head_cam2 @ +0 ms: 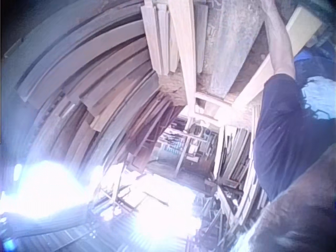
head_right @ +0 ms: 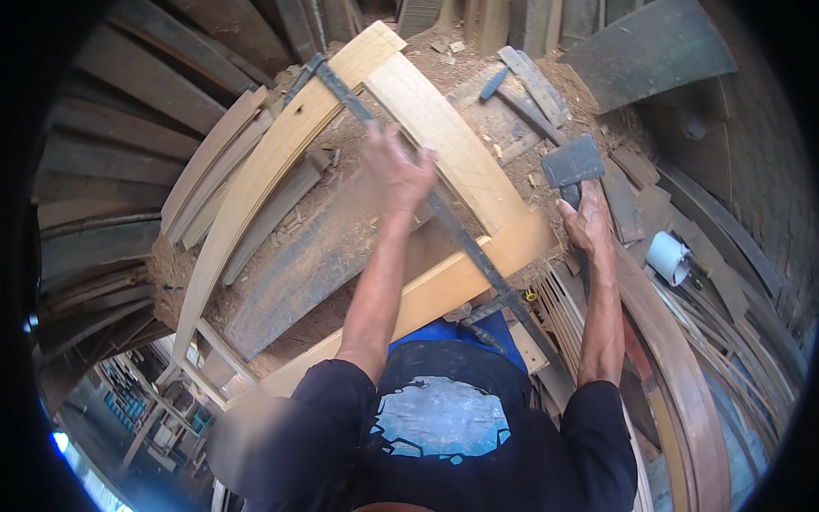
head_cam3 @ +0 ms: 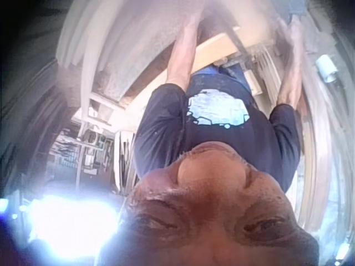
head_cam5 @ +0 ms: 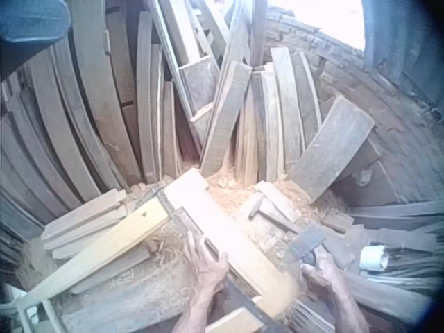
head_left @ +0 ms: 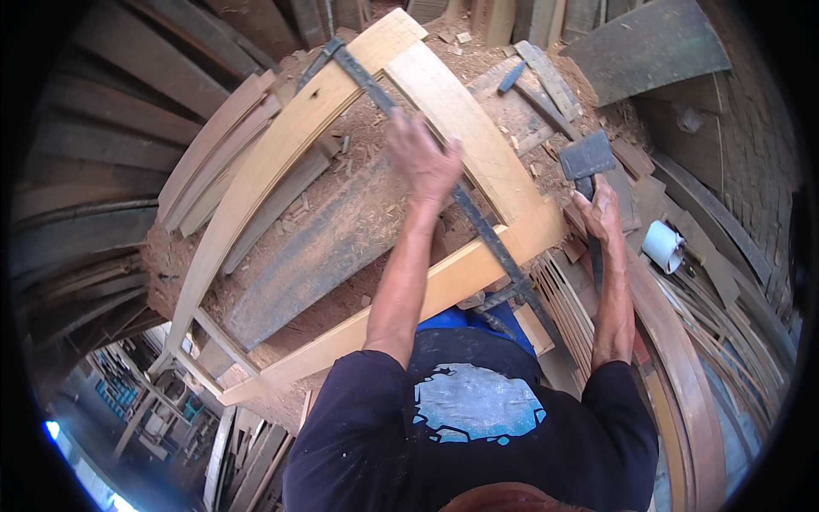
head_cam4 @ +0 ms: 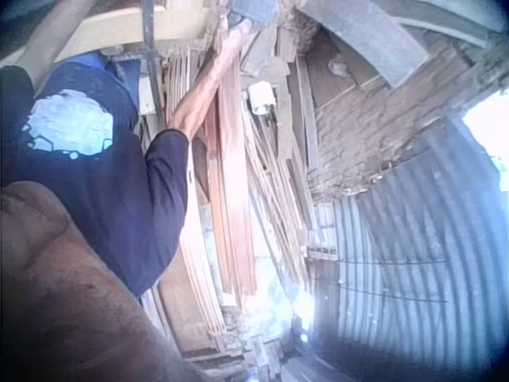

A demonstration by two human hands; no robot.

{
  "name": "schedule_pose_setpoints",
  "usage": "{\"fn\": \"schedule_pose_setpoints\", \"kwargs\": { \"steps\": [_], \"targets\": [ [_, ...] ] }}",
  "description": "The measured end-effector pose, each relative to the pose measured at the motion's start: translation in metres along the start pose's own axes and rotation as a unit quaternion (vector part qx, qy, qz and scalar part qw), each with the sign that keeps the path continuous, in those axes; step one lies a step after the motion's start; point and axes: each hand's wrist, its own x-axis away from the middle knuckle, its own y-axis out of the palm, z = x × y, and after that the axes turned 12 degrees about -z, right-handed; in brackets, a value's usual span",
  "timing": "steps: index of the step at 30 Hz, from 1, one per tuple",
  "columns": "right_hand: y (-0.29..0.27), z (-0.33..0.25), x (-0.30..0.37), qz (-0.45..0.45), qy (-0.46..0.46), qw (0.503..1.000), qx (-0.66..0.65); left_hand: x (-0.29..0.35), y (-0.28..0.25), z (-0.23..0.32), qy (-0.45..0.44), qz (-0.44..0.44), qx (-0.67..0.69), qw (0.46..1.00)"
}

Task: The person assembles a wooden frame by hammering nails into joints and using clamps to hold pieces together. The person repeatedly adjusts the clamps and hammers nails to secure the frame components.

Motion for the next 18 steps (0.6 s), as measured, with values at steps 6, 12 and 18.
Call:
{"fn": "schedule_pose_setpoints", "kwargs": {
  "steps": [6,12,18],
  "targets": [
    [0.012,0.006,0.012,-0.061,-0.053,0.997,-0.005,0.041,0.043,0.023,0.075,-0.066,-0.074,0.992],
    [0.009,0.009,0.012,-0.129,-0.003,0.991,-0.038,0.039,0.044,0.02,0.073,-0.06,-0.075,0.993],
    [0.024,0.024,-0.009,0.011,-0.034,0.999,-0.011,0.041,0.045,0.021,0.081,-0.05,-0.074,0.993]
  ]
}}
